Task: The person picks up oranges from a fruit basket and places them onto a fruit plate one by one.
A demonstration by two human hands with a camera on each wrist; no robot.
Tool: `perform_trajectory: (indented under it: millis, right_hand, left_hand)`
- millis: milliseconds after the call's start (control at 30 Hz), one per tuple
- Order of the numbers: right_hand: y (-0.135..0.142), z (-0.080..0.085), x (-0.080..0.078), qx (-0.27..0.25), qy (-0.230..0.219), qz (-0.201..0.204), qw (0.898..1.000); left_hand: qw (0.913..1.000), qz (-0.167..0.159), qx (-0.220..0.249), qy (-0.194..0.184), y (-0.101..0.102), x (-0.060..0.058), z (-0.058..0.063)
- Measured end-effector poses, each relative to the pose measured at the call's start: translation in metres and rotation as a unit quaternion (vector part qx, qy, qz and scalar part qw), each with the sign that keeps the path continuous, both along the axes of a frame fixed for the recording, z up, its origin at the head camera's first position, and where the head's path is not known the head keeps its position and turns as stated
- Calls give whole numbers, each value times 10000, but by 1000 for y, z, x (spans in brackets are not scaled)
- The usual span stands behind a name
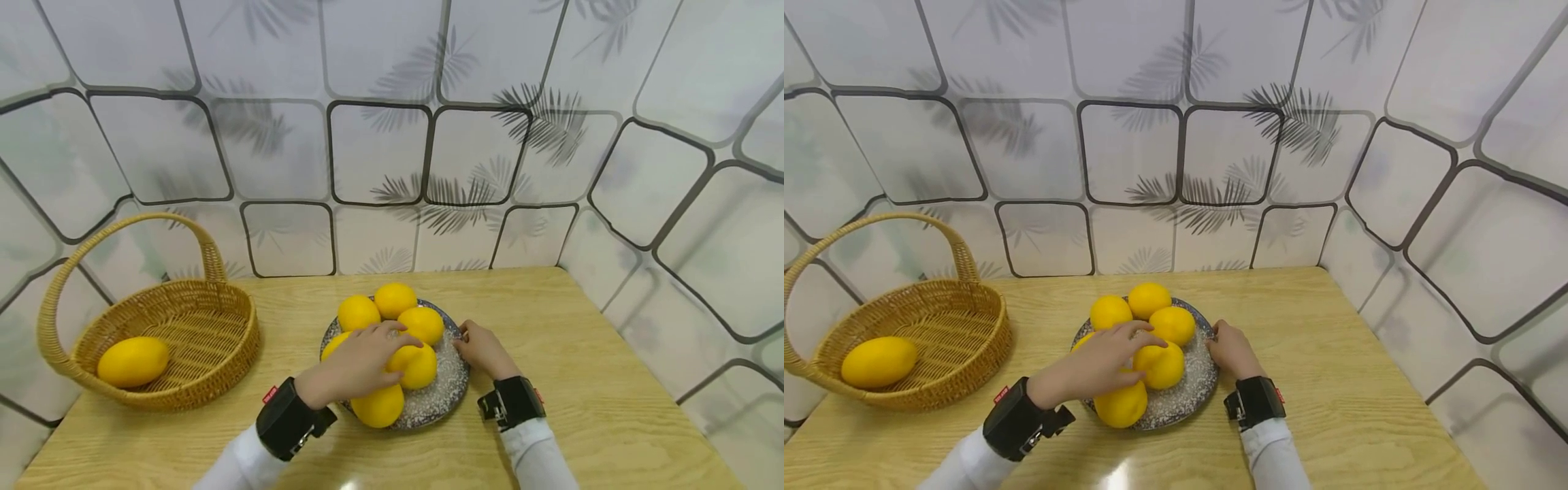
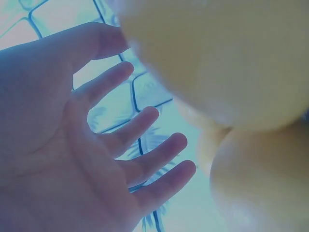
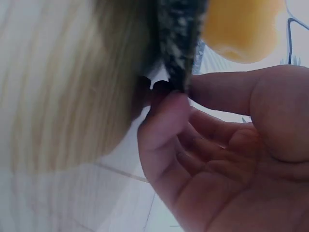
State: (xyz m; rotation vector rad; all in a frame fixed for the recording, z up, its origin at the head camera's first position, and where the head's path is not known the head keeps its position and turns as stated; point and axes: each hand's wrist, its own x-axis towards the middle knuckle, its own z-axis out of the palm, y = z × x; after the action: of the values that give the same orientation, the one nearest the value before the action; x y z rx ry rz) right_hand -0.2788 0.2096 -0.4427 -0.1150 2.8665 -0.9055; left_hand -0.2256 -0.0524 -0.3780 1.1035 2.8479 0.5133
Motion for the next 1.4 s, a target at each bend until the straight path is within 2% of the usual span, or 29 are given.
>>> perform_trajectory:
  millis: [167,333,467,600,767,867,933,1067,1167,1267,1400]
  right_hand:
    - [1,1,-1,30,-82,-54,9999]
    - [1,2,-1,158,-56,-55,9998]
    - [1,3,-2,143,-84,-67,9998]
    - [1,3,-3,127,-112,-107,9998]
    - [1,4,-5,117,-89,-165,9998]
    - [1,5,-5,93,-78,-174,9998]
    - [0,5,-5,75,-80,-181,9998]
    - [-1,4,-4,53,-125,-128,9998]
    - [-2,3,-3,19,-151,-150,9998]
    - [-1,3,-3,8,-102,-171,9998]
    - [0,2,-3,-11,-59,-190,9998]
  left_hand:
    - [9996,232,161,-43,-14,3,4]
    - [9969,700,354,-90,-33,6,3]
    - [9931,1091,418,96,-57,9,3]
    - [9883,1412,416,409,-89,11,7]
    - [9757,2050,290,716,-132,9,16]
    - [9643,2531,125,767,-157,7,19]
    - [9588,2738,60,758,-172,7,19]
    - [9538,2917,-141,701,-194,10,13]
    - [9494,2995,-420,847,-205,11,8]
    - [9429,3081,-665,1072,-215,10,7]
    - [9411,3123,-849,980,-227,7,9]
